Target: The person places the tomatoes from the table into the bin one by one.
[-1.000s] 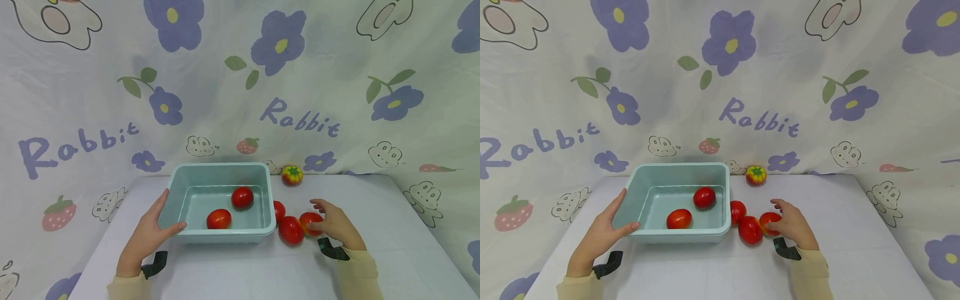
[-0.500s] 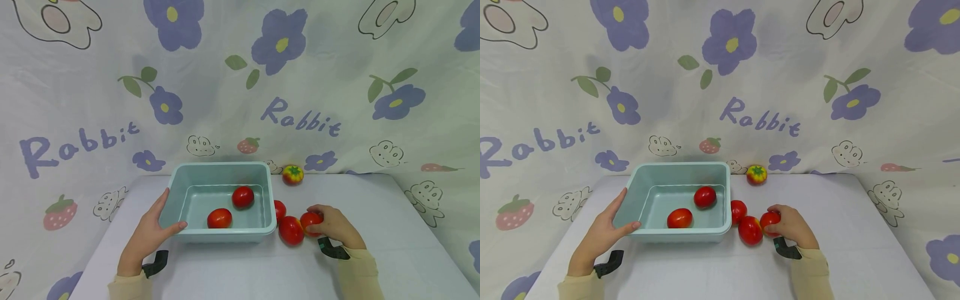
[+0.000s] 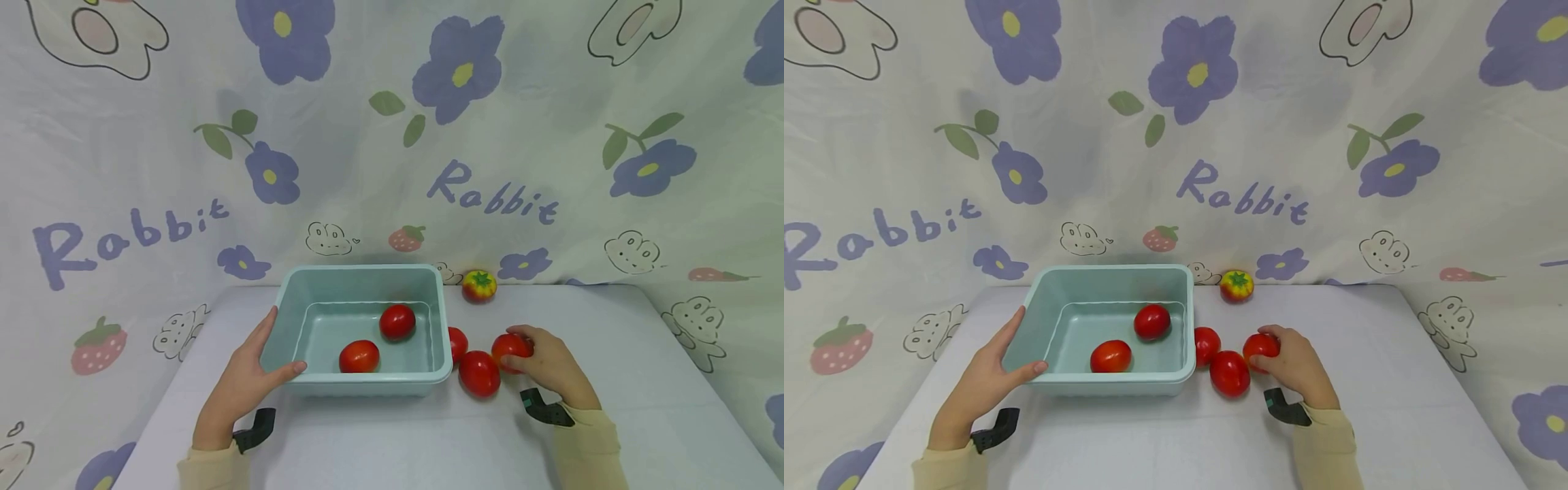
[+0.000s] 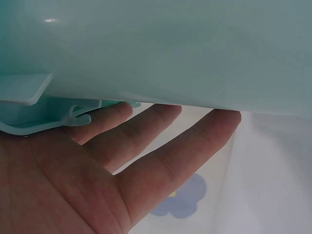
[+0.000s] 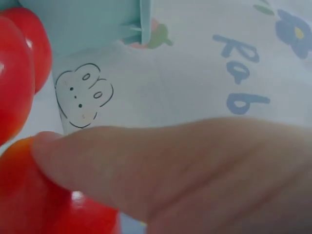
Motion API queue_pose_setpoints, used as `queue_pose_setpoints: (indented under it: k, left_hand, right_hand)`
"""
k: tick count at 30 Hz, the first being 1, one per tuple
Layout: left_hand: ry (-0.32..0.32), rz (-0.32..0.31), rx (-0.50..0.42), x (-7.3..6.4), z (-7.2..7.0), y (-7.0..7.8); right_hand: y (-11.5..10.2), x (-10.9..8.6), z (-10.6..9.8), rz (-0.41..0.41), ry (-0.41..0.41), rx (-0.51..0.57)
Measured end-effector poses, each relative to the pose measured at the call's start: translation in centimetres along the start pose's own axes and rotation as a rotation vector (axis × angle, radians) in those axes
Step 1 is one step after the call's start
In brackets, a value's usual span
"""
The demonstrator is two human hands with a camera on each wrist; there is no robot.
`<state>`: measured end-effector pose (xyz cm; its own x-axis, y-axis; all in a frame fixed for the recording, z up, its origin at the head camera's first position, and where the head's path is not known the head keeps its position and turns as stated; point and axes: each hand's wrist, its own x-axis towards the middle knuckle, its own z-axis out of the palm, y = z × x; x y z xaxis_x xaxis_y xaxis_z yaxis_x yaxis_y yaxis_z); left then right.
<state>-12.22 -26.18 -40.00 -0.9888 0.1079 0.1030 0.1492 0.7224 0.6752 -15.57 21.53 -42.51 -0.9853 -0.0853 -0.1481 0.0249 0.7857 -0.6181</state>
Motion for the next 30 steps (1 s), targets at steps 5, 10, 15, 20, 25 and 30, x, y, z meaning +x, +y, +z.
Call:
queue_pose_setpoints:
  k: [5, 10, 15, 20, 25, 30]
  left_hand:
    - [-0.001, -0.004, -0.001, 0.1, 0.0, -0.1]
    - [0.002, 0.003, -0.004, 0.1, 0.1, -0.2]
    - [0.003, 0.006, -0.004, 0.1, 0.1, -0.3]
    - [-0.002, -0.002, -0.005, 0.0, 0.1, -0.3]
    - [0.001, -0.001, -0.005, 0.0, 0.1, -0.4]
    - [-0.001, -0.003, -0.002, 0.0, 0.1, -0.2]
  right_hand:
    - [-0.3, -0.3, -0.2, -0.014, 0.045, 0.023]
    - [-0.9, -0.5, -0.3, -0.036, 0.086, 0.026]
    - [-1.6, -0.8, -0.2, -0.077, 0.130, 0.021]
    - [-2.2, -1.0, 0.0, -0.138, 0.173, 0.030]
    - [-3.0, -1.2, 0.1, -0.199, 0.214, 0.058]
    - [-3.8, -1.4, 0.2, -0.236, 0.235, 0.082]
